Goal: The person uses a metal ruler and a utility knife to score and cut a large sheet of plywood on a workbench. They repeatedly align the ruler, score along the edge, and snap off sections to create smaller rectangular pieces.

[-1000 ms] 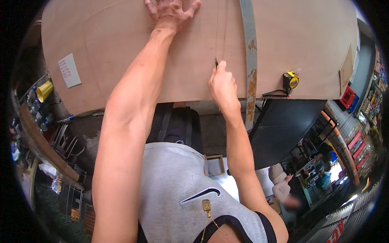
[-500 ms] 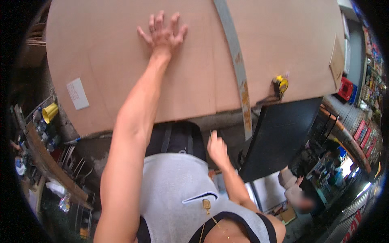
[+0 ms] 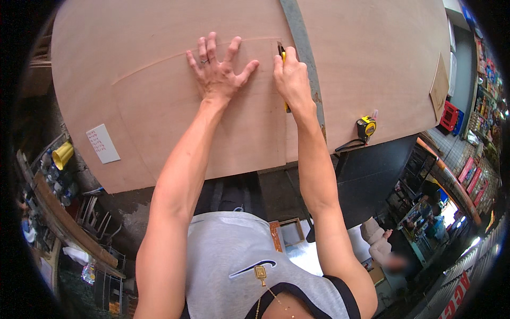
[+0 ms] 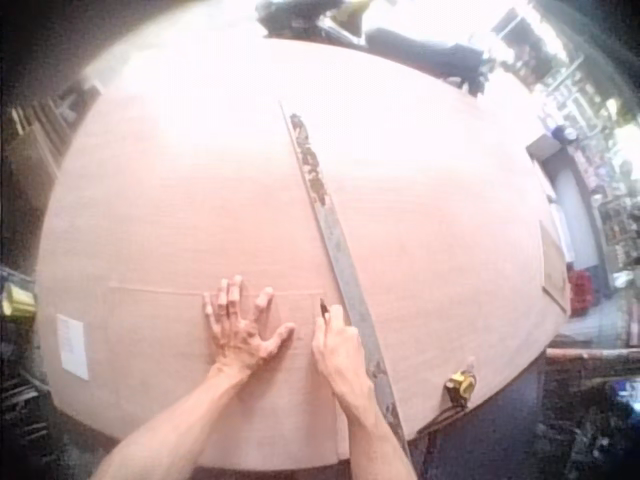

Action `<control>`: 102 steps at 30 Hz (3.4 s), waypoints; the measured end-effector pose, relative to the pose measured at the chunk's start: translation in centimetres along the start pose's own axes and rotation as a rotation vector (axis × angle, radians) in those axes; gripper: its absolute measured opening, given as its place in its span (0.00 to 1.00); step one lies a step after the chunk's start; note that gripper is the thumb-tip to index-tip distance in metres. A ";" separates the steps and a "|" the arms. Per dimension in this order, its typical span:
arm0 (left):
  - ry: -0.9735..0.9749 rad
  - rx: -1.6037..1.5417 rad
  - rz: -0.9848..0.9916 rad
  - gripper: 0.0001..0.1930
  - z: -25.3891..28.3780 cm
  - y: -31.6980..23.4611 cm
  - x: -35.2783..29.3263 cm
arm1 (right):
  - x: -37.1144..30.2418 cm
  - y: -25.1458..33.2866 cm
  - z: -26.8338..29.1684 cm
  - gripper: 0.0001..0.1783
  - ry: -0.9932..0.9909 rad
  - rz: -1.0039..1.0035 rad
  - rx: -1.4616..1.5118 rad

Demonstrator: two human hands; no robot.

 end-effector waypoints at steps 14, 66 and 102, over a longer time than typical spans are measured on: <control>-0.038 0.040 -0.012 0.36 0.3 0.1 0.2 | 2.0 1.2 -0.1 0.16 0.118 0.018 -0.106; 0.097 0.042 0.188 0.37 0.9 -0.8 0.0 | -24.8 -10.8 -6.6 0.10 0.303 -0.025 -0.193; 0.014 -0.002 0.074 0.37 0.1 0.3 0.3 | 2.6 0.5 -0.7 0.17 0.147 0.050 -0.048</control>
Point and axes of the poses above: each hand's wrist, its own x-axis towards the middle knuckle, its own z-axis out of the back of the hand, y = z × x, the point moved 3 cm from there along x, towards the middle knuckle, and after that the axes turned 7 degrees about -x, right-handed, at the moved point
